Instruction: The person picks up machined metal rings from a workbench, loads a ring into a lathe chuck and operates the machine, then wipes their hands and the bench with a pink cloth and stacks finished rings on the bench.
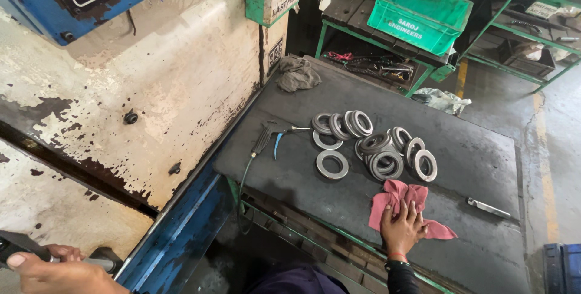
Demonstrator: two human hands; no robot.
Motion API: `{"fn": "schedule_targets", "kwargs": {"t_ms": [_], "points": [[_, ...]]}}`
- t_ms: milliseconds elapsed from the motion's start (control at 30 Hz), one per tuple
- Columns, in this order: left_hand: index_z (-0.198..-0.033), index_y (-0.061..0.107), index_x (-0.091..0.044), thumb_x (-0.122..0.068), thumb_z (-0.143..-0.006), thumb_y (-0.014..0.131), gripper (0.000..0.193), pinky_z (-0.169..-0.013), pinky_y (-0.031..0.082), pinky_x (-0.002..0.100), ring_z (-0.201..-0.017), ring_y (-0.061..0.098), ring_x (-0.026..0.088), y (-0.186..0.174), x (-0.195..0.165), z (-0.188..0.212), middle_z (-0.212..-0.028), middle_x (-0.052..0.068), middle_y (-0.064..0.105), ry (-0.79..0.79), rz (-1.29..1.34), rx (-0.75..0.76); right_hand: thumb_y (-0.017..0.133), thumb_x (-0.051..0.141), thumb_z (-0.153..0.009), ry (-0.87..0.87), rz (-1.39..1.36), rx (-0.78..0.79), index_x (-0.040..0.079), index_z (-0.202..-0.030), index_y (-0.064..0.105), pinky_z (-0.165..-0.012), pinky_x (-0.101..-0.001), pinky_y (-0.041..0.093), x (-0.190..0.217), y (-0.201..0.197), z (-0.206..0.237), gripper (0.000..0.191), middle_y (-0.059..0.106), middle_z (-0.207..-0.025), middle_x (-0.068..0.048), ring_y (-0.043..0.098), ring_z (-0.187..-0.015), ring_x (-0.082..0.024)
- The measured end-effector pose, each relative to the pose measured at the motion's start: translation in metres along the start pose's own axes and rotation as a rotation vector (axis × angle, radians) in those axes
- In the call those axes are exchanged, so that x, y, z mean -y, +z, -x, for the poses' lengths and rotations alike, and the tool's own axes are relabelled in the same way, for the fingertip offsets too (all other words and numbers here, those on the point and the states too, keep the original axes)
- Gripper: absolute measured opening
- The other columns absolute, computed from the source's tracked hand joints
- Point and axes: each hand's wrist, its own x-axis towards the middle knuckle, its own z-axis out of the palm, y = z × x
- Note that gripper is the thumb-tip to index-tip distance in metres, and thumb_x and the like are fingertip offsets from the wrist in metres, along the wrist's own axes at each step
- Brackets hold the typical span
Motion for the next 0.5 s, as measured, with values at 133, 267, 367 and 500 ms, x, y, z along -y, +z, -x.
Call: {"fn": "schedule_targets", "kwargs": {"t_ms": [133, 267, 367, 500], "points": [[-0.078, 0.044, -0.003, -0.066, -0.112, 0.017, 0.076, -0.057, 0.037, 0.027, -0.059, 0.050, 0.013, -0.0015, -0.0089, 0.0026, -0.067, 0.005, 0.046, 0.021, -0.014, 0.007, 0.055, 0.053, -0.097, -0.004, -0.009, 0.003, 0.017, -0.139, 0.065, -0.122, -0.0655, 0.016, -0.0003, -0.0003, -0.0016, 0.057, 0.054, -0.156, -0.011, 0.041, -0.149, -0.036], [-0.077, 0.044, -0.003, -0.066, -0.113, 0.018, 0.077, -0.056, 0.037, 0.027, -0.060, 0.050, 0.014, -0.0011, -0.0117, 0.0027, -0.066, 0.005, 0.045, 0.026, -0.006, 0.004, 0.055, 0.053, -0.097, 0.002, -0.011, 0.012, 0.017, -0.139, 0.065, -0.122, -0.0657, 0.016, 0.0004, -0.0002, -0.0021, 0.057, 0.054, -0.156, -0.010, 0.041, -0.149, -0.036], [-0.075, 0.043, -0.003, -0.068, -0.115, 0.017, 0.081, -0.057, 0.038, 0.027, -0.060, 0.051, 0.014, -0.0021, -0.0097, 0.0033, -0.064, 0.005, 0.044, 0.030, -0.046, 0.016, 0.055, 0.053, -0.097, 0.002, -0.014, 0.008, 0.017, -0.139, 0.065, -0.123, -0.0655, 0.016, 0.0002, 0.0002, -0.0016, 0.057, 0.054, -0.156, -0.011, 0.041, -0.149, -0.036], [-0.079, 0.045, -0.006, -0.066, -0.111, 0.015, 0.074, -0.055, 0.037, 0.027, -0.062, 0.051, 0.014, -0.0001, -0.0054, 0.0004, -0.067, 0.003, 0.046, 0.018, -0.027, -0.005, 0.055, 0.053, -0.097, -0.004, -0.015, 0.000, 0.017, -0.139, 0.065, -0.122, -0.0657, 0.016, 0.0003, 0.0005, -0.0005, 0.056, 0.054, -0.156, -0.011, 0.041, -0.149, -0.037]]}}
